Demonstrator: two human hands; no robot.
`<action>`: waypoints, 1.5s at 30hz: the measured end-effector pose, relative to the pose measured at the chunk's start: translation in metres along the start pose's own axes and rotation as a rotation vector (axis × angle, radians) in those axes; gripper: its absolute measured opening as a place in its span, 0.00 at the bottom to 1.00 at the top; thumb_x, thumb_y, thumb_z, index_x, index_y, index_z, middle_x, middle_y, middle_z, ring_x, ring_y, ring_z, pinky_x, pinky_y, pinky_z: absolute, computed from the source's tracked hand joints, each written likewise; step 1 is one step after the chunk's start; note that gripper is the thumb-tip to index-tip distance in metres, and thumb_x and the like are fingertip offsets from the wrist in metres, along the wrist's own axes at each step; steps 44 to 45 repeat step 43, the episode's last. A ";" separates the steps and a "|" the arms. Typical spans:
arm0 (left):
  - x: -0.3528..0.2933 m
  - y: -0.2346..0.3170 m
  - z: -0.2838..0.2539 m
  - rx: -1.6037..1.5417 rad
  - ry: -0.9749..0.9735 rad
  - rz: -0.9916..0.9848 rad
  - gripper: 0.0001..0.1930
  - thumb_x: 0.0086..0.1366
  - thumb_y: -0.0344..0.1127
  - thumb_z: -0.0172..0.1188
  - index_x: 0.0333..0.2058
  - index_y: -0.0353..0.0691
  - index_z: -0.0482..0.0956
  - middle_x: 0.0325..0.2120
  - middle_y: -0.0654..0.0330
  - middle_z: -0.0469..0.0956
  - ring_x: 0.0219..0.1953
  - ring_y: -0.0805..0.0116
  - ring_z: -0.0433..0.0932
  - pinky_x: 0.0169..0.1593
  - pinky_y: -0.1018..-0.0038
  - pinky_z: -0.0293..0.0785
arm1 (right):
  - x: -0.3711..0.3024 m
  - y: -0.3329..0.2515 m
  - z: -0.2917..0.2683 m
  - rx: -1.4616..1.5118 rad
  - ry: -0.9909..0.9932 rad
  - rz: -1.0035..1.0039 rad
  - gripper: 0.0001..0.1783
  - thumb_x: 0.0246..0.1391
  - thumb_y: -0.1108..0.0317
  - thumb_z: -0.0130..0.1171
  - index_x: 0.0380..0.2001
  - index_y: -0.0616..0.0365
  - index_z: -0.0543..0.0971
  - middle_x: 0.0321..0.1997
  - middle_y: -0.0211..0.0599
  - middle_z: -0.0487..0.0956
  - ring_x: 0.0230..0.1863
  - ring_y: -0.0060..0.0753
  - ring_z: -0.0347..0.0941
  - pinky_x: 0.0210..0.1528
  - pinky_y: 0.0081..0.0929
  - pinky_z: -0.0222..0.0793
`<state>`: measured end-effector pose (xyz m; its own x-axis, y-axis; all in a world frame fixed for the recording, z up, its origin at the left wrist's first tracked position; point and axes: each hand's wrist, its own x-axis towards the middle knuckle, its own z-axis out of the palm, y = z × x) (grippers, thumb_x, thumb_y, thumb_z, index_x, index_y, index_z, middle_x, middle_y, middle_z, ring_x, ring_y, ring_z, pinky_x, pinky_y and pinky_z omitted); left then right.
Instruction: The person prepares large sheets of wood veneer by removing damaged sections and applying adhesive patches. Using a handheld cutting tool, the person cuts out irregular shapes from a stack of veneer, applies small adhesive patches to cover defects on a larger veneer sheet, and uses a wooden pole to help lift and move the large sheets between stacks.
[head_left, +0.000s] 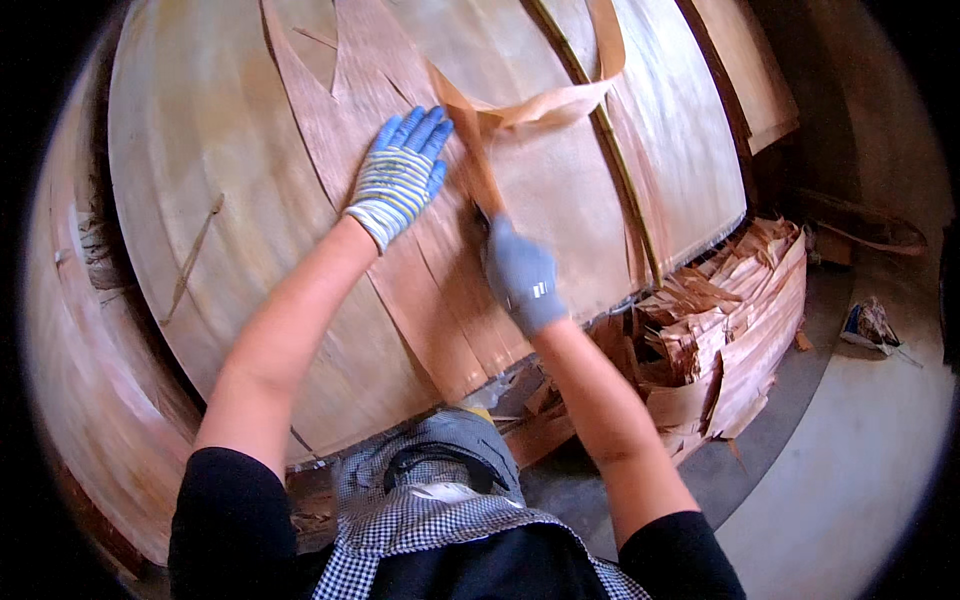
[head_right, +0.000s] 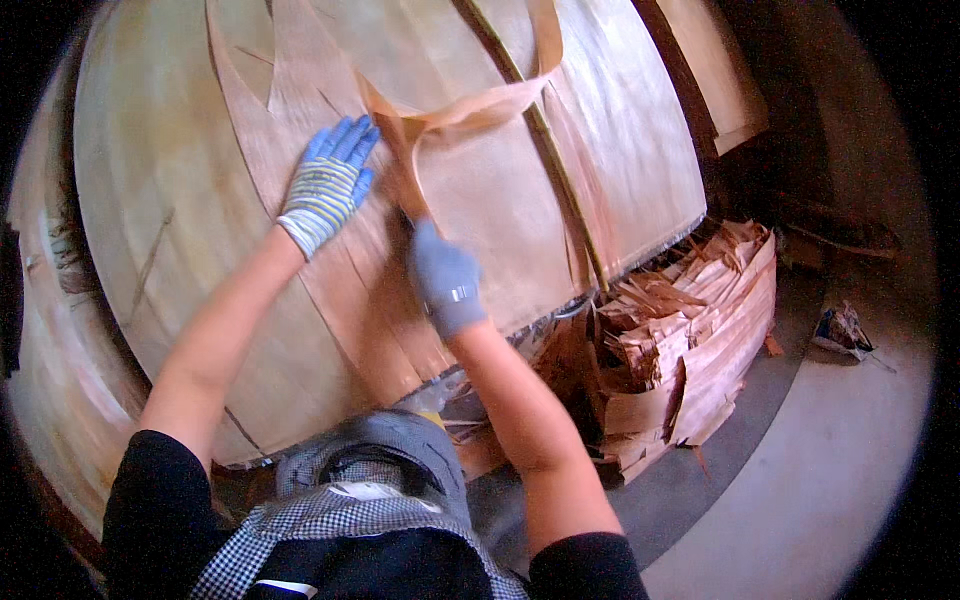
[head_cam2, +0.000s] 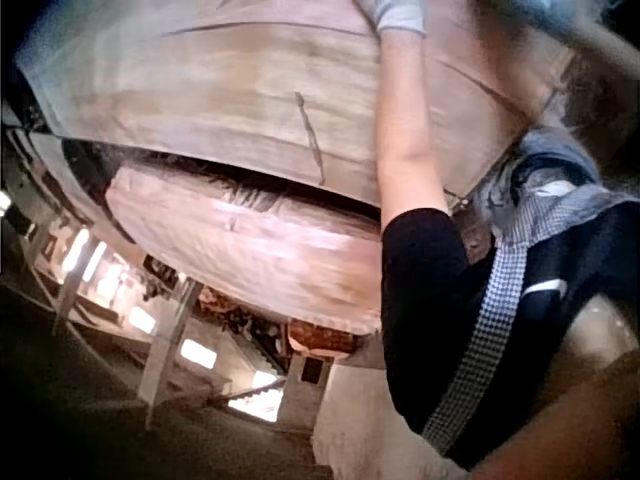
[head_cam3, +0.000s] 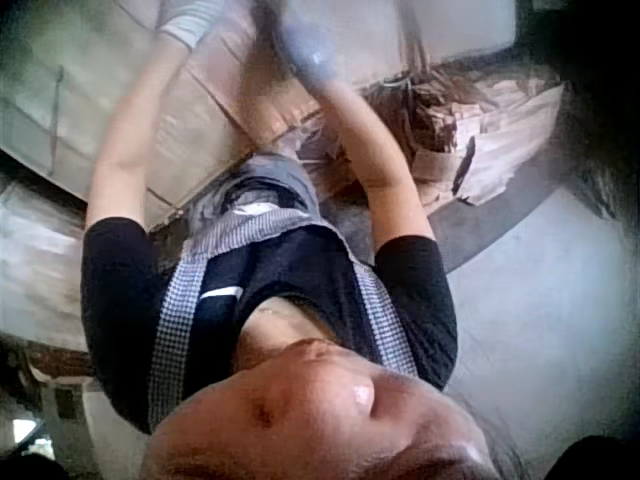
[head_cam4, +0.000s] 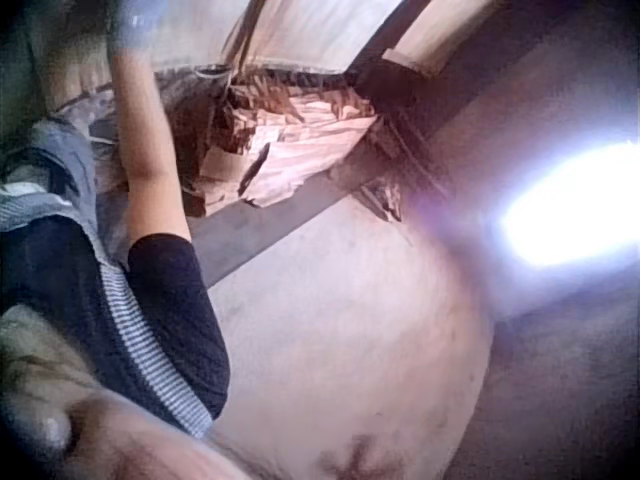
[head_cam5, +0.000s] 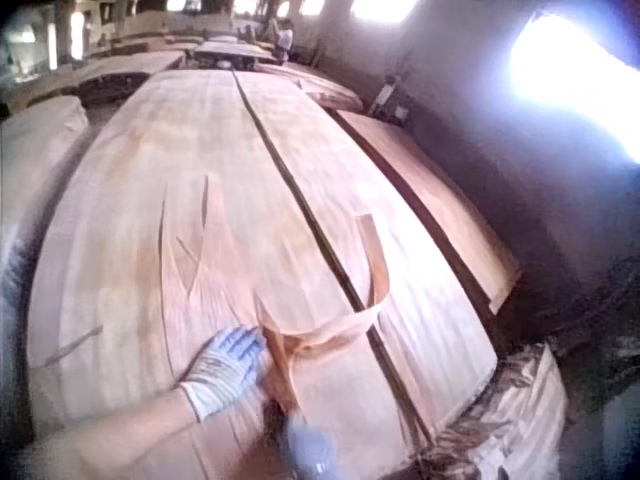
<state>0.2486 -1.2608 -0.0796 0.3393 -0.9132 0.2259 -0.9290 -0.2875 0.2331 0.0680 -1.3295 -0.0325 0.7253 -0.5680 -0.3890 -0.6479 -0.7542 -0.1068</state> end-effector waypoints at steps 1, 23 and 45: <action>0.000 -0.001 -0.001 0.003 0.005 0.001 0.26 0.56 0.39 0.47 0.54 0.39 0.60 0.56 0.56 0.56 0.58 0.60 0.54 0.59 0.63 0.46 | -0.033 0.014 0.013 0.003 -0.012 0.031 0.10 0.49 0.69 0.42 0.35 0.62 0.64 0.20 0.49 0.75 0.20 0.51 0.72 0.21 0.42 0.67; 0.080 -0.005 -0.011 0.168 0.141 0.433 0.12 0.52 0.31 0.48 0.35 0.49 0.75 0.43 0.60 0.71 0.51 0.59 0.64 0.55 0.48 0.48 | -0.115 -0.015 0.031 0.045 0.209 -0.171 0.10 0.49 0.66 0.47 0.37 0.50 0.69 0.30 0.35 0.74 0.31 0.37 0.72 0.28 0.32 0.67; -0.209 0.155 -0.063 -0.228 0.190 -0.633 0.28 0.53 0.43 0.59 0.49 0.37 0.62 0.46 0.50 0.65 0.47 0.55 0.65 0.52 0.68 0.61 | -0.115 -0.003 0.055 0.287 0.148 -0.240 0.14 0.51 0.58 0.47 0.38 0.52 0.67 0.24 0.50 0.74 0.24 0.51 0.71 0.22 0.44 0.65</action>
